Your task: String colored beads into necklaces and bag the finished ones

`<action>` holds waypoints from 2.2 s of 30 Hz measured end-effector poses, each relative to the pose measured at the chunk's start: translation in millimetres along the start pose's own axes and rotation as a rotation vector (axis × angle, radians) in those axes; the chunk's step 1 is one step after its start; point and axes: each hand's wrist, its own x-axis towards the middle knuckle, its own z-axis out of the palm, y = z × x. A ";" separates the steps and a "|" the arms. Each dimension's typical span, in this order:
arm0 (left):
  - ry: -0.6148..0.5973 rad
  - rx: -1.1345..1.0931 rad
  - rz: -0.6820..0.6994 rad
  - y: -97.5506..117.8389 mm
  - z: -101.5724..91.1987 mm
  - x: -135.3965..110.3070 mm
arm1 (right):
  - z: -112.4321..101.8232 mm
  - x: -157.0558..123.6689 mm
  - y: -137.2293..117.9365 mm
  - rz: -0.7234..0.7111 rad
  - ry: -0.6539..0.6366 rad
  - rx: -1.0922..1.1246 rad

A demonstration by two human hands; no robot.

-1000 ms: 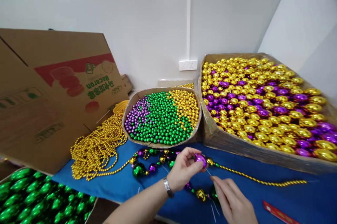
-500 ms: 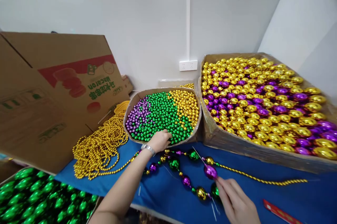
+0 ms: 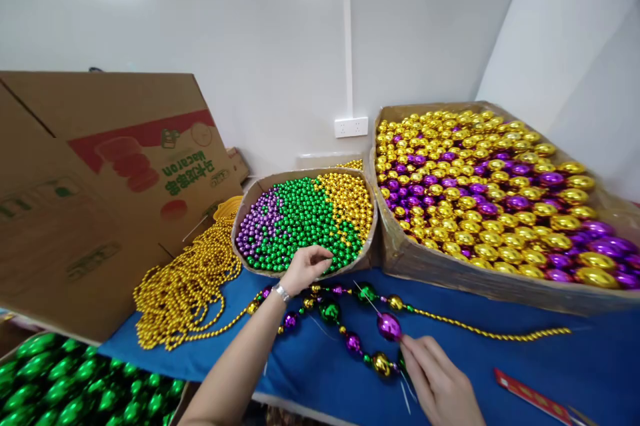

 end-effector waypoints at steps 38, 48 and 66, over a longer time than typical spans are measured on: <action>-0.101 -0.711 0.055 83.7 123.6 -23.8 | -27.3 -17.7 43.9 0.446 -0.085 0.162; -0.304 -0.486 0.173 77.3 193.8 -3.4 | 0.3 -48.0 59.1 0.669 -0.047 0.262; -0.406 -0.099 0.430 80.6 186.2 7.1 | -100.4 -5.6 109.3 0.913 0.664 0.346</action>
